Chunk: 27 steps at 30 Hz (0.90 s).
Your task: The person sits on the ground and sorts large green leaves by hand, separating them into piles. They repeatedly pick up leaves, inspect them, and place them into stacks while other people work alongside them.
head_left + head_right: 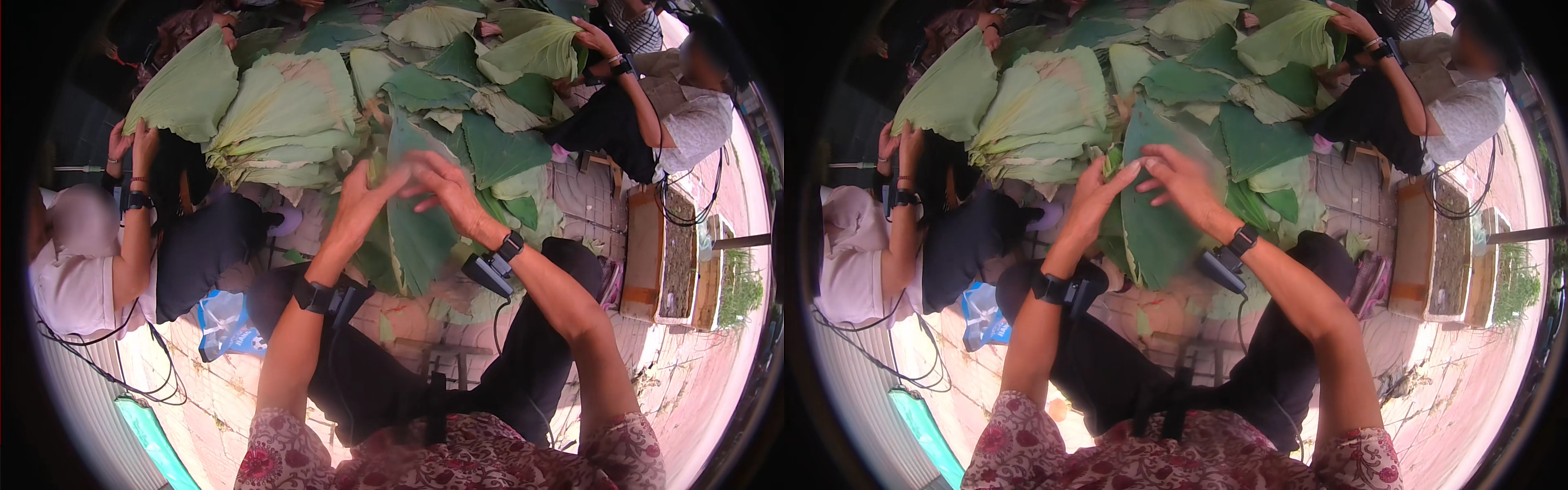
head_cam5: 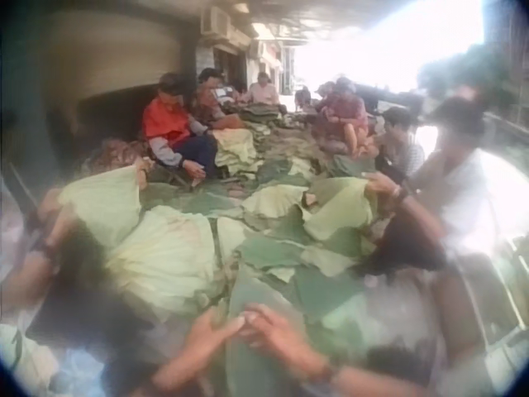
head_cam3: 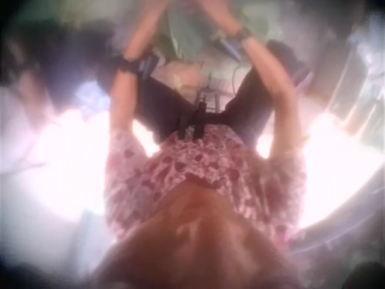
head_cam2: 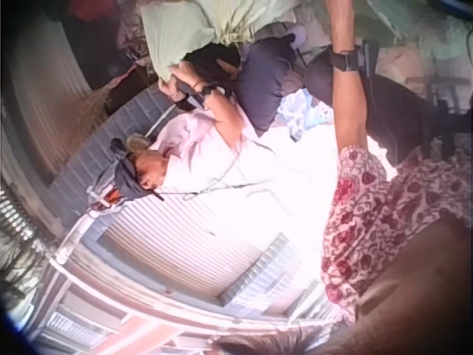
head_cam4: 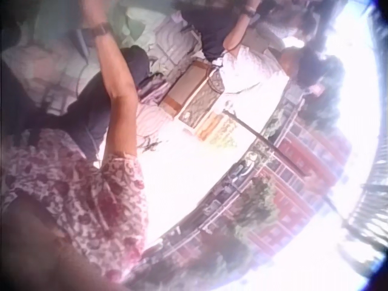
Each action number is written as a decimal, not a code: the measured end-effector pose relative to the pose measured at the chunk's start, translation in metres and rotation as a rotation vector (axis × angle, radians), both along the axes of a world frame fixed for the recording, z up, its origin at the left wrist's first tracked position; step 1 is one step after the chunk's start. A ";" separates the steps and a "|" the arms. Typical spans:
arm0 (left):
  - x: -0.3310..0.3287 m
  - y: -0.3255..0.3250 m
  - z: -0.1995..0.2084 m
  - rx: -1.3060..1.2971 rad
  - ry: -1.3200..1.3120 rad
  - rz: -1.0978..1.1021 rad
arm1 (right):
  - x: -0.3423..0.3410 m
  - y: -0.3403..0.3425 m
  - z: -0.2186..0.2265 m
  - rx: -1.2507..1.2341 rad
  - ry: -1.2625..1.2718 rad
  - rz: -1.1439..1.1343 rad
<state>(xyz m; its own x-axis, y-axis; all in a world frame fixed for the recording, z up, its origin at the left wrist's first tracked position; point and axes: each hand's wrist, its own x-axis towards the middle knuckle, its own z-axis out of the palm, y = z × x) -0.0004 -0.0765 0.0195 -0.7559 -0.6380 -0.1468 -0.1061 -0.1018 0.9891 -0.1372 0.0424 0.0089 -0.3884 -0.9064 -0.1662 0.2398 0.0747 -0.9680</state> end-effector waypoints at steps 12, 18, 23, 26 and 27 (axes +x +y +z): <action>0.031 -0.017 0.010 -0.619 -0.439 0.143 | -0.004 0.014 -0.115 0.271 -0.163 -0.045; 0.051 -0.021 0.035 -0.656 -0.563 0.221 | -0.050 0.075 -0.216 0.458 -0.104 0.088; 0.061 -0.033 0.034 -0.700 -0.488 0.279 | -0.050 0.044 -0.251 0.350 -0.146 -0.130; 0.064 -0.040 0.036 -0.661 -0.429 0.264 | -0.041 0.016 -0.271 0.303 -0.130 -0.142; 0.064 -0.040 0.038 -0.657 -0.421 0.268 | -0.042 0.005 -0.287 0.310 -0.123 -0.115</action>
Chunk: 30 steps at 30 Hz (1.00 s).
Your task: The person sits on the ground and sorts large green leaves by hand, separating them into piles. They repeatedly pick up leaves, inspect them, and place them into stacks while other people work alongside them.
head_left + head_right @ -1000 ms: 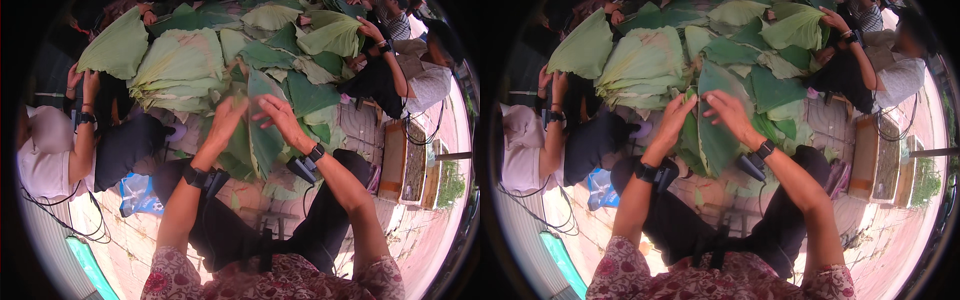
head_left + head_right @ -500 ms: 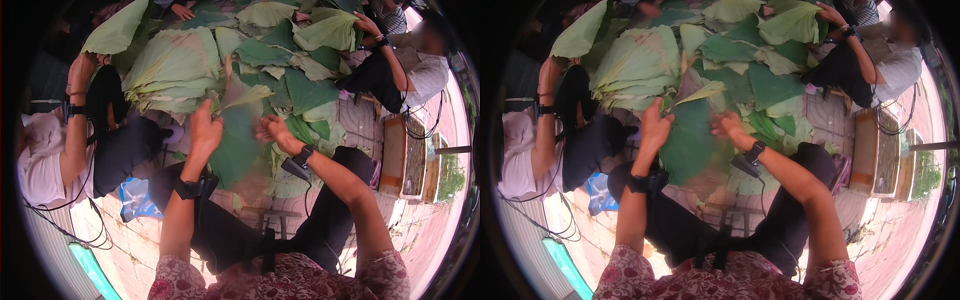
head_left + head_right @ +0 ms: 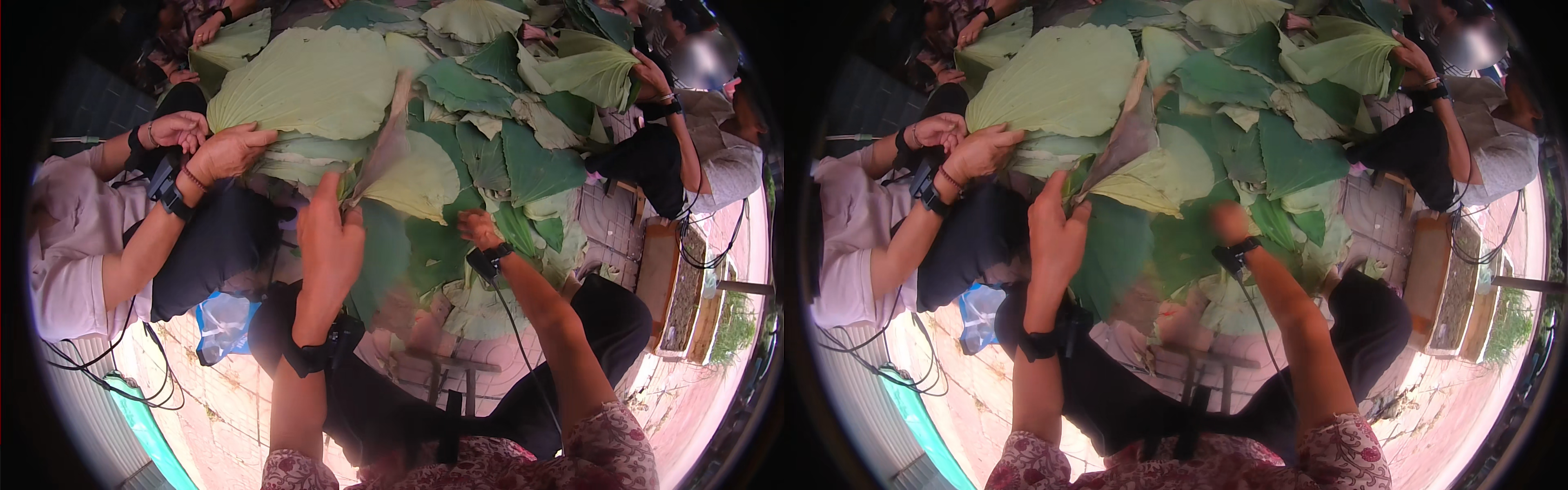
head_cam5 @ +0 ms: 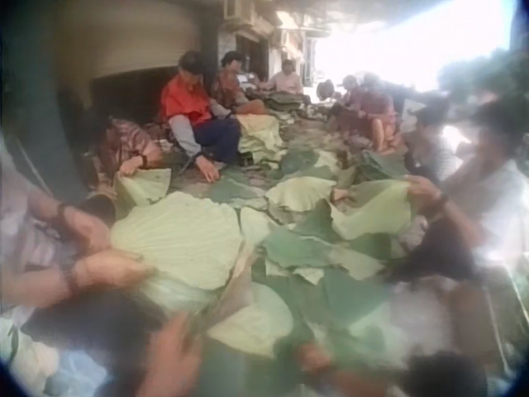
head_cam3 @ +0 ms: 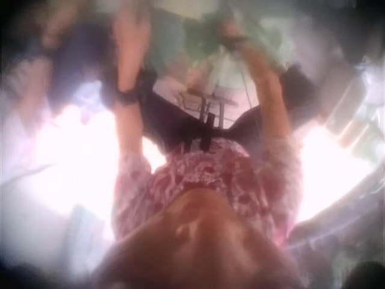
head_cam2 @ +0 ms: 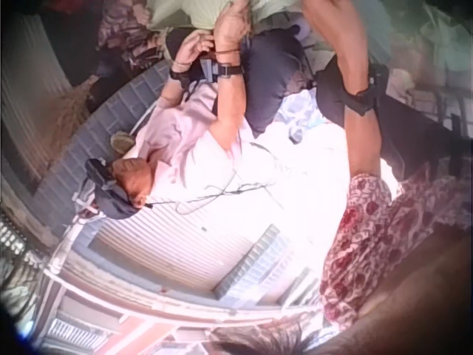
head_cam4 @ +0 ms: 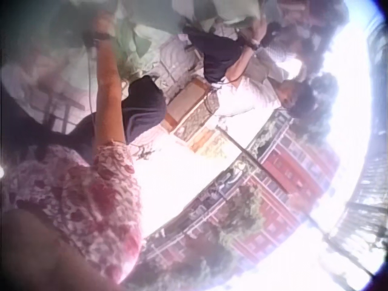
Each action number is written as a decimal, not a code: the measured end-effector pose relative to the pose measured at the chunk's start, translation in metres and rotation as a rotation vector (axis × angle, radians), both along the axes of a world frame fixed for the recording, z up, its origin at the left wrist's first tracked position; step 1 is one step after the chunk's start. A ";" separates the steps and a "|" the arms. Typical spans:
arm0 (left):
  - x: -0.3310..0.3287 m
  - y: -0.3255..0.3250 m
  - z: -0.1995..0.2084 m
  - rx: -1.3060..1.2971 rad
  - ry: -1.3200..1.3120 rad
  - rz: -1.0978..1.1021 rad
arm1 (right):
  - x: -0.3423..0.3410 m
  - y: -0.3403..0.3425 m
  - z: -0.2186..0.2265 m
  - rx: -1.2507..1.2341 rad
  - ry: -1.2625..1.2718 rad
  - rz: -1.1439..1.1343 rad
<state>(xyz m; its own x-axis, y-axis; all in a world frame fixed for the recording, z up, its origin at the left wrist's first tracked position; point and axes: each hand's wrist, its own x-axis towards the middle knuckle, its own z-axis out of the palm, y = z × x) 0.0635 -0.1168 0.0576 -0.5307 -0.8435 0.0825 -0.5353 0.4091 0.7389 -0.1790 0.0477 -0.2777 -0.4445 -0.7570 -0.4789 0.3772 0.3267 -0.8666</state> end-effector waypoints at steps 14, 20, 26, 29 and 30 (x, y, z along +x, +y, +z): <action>0.004 -0.009 -0.002 0.017 0.025 0.031 | 0.032 -0.081 -0.040 -0.123 1.074 0.185; -0.007 -0.002 0.007 -0.019 0.064 0.004 | 0.030 -0.086 -0.097 -0.155 0.379 -0.260; -0.014 -0.005 0.005 0.001 0.069 -0.024 | 0.038 -0.114 -0.087 0.002 0.168 -0.399; -0.020 -0.008 0.012 0.058 0.056 -0.032 | 0.027 -0.112 -0.070 0.094 0.379 -0.411; -0.018 -0.009 0.007 0.043 0.073 -0.040 | 0.025 -0.107 -0.060 0.122 0.489 -0.362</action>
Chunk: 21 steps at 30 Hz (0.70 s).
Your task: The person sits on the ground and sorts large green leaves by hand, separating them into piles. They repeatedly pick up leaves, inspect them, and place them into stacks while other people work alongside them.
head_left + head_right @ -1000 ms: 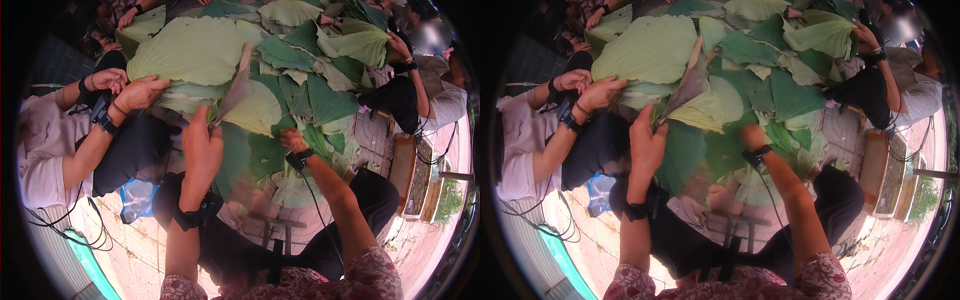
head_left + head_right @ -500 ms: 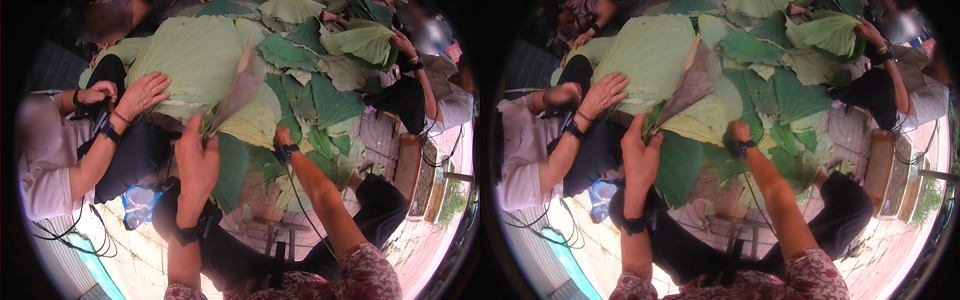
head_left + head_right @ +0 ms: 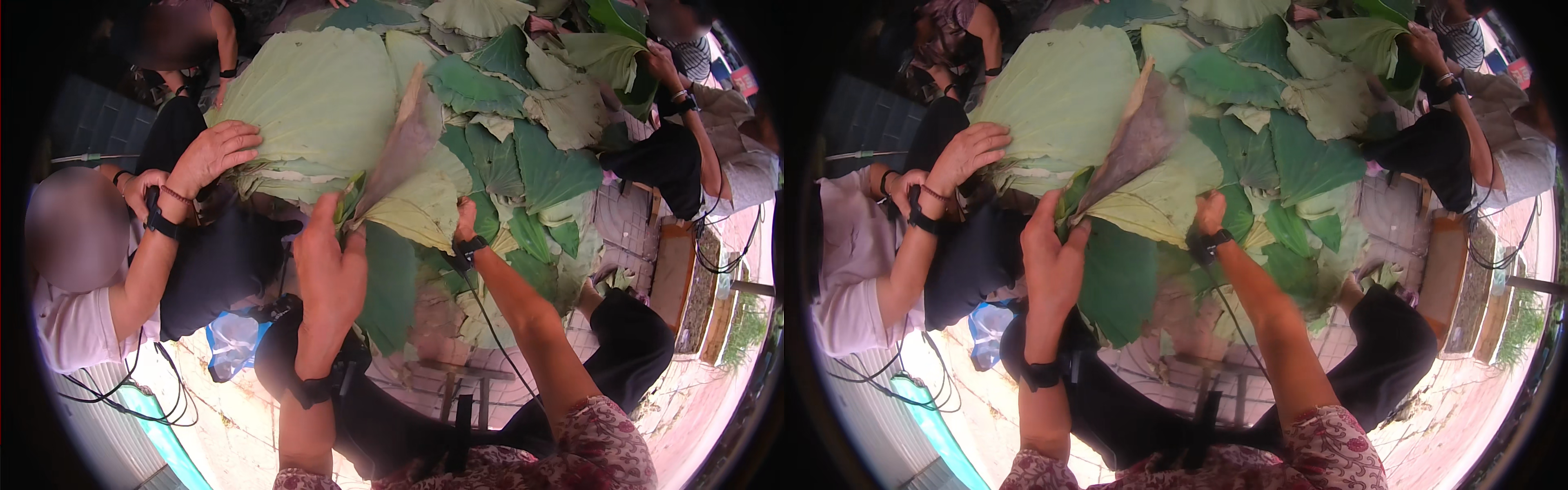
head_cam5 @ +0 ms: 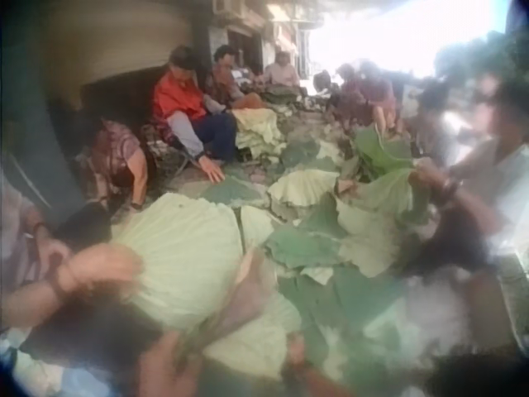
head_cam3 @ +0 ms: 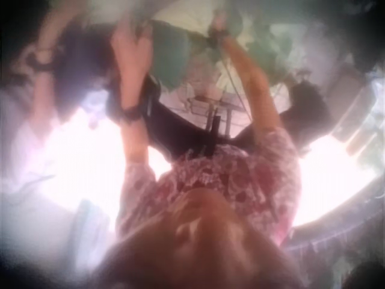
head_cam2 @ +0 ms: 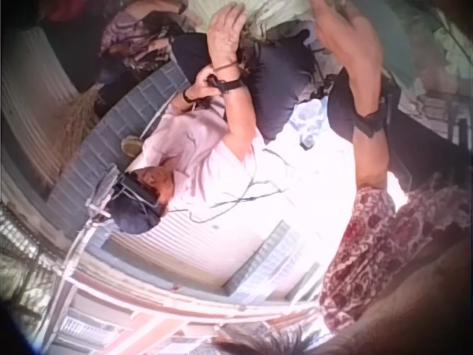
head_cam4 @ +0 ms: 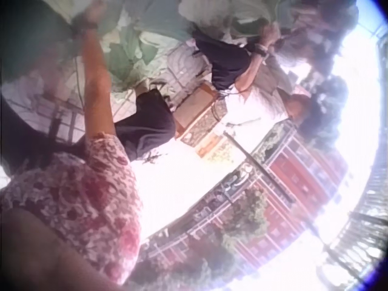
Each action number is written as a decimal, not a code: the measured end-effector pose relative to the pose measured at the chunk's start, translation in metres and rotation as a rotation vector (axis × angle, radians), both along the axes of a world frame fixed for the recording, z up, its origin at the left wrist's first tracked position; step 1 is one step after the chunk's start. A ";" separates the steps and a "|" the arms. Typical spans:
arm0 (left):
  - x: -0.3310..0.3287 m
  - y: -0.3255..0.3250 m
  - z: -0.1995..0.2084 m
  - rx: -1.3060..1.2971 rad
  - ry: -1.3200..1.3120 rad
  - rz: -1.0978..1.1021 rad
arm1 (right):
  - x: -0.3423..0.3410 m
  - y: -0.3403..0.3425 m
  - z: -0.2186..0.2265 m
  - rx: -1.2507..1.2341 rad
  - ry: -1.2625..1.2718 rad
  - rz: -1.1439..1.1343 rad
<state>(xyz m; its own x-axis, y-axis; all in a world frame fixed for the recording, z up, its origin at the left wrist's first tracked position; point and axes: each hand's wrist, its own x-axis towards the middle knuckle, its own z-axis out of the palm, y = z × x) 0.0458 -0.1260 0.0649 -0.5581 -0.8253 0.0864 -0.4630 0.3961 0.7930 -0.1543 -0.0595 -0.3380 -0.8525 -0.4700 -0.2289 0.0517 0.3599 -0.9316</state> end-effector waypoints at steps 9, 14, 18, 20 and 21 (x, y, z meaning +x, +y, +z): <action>0.010 0.007 -0.011 -0.121 0.002 0.036 | -0.044 0.095 0.232 0.205 0.686 0.538; 0.009 0.014 -0.016 -0.104 0.023 0.060 | -0.041 0.131 0.320 0.122 0.862 0.615; 0.001 0.023 -0.010 -0.048 -0.052 0.015 | -0.052 0.160 0.335 0.293 1.000 0.713; -0.001 0.027 -0.009 -0.022 -0.052 0.003 | -0.043 0.167 0.349 0.253 1.057 0.717; -0.001 0.029 -0.010 -0.017 -0.029 0.005 | -0.036 0.169 0.358 0.229 1.083 0.720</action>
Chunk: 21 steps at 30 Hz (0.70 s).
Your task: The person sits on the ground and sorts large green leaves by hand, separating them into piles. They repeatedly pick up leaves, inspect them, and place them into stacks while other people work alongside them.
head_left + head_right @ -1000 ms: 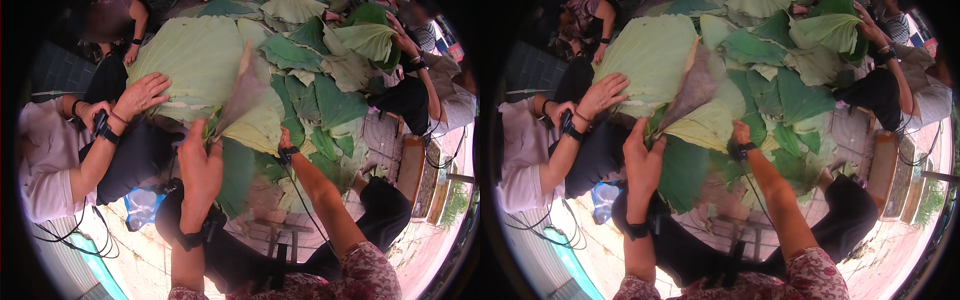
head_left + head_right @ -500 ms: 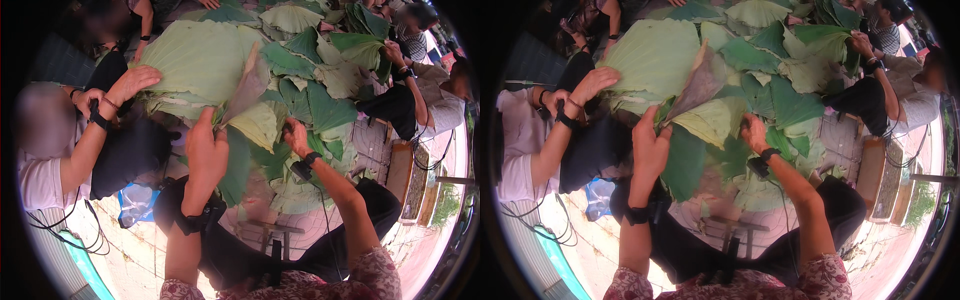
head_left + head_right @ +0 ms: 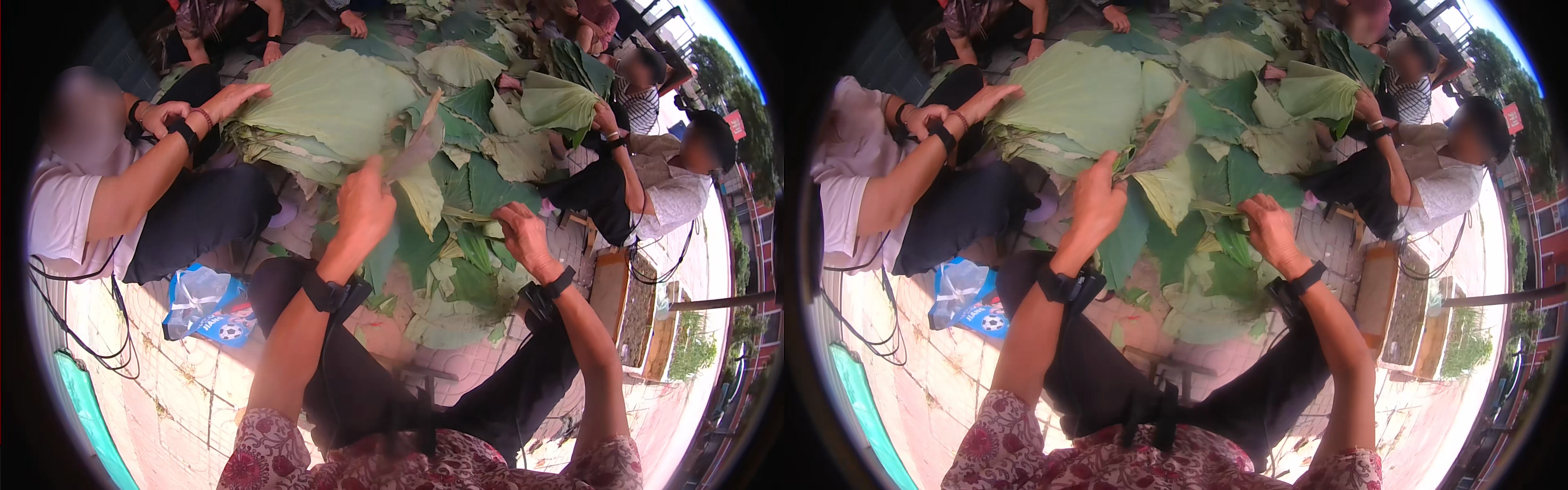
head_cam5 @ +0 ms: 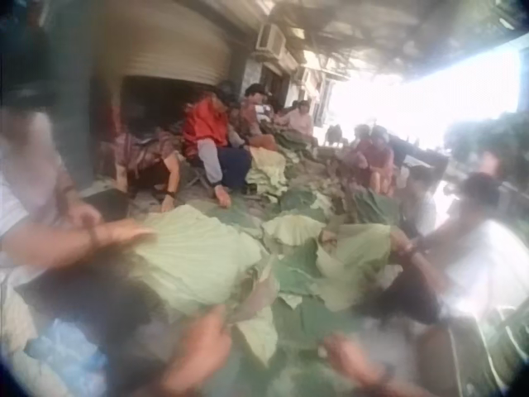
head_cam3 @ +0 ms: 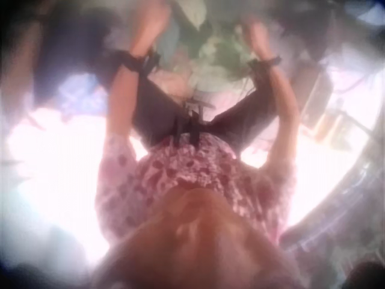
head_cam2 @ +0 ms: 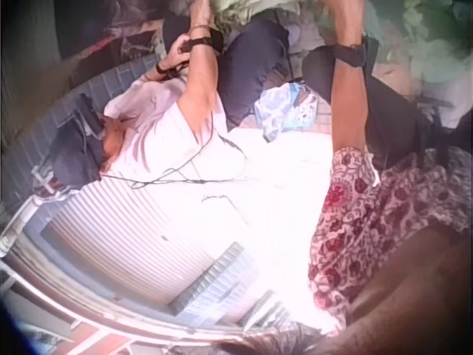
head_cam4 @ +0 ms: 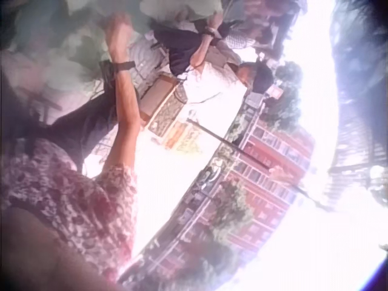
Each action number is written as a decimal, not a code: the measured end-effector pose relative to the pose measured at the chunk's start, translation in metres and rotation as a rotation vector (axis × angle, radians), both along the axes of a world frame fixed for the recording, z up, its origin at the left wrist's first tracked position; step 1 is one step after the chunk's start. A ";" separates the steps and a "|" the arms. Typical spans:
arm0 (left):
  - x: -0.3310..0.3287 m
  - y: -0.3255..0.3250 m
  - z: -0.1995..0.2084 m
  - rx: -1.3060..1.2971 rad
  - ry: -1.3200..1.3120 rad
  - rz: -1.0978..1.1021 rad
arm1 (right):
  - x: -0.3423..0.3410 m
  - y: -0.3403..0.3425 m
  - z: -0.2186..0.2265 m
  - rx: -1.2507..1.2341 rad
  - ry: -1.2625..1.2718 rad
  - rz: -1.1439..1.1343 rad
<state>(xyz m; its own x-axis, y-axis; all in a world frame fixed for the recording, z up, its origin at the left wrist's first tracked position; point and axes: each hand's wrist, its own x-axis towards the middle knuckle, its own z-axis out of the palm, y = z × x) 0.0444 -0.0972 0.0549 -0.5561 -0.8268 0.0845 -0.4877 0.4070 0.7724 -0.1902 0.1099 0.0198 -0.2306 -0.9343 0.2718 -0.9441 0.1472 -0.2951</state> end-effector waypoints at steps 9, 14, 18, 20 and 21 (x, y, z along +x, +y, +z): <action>-0.006 0.000 -0.014 -0.094 0.138 0.221 | 0.027 0.027 0.046 0.127 0.104 0.203; -0.023 0.036 -0.006 -0.066 0.069 -0.014 | 0.060 0.001 0.030 0.105 -0.099 0.376; -0.030 0.055 -0.019 -0.039 0.012 -0.184 | 0.066 -0.025 0.014 0.000 -0.267 0.313; -0.030 0.061 -0.031 -0.069 0.050 -0.212 | 0.066 -0.028 0.003 -0.115 -0.282 0.219; -0.032 0.058 -0.033 -0.058 0.054 -0.244 | 0.067 -0.027 -0.002 -0.165 -0.297 0.168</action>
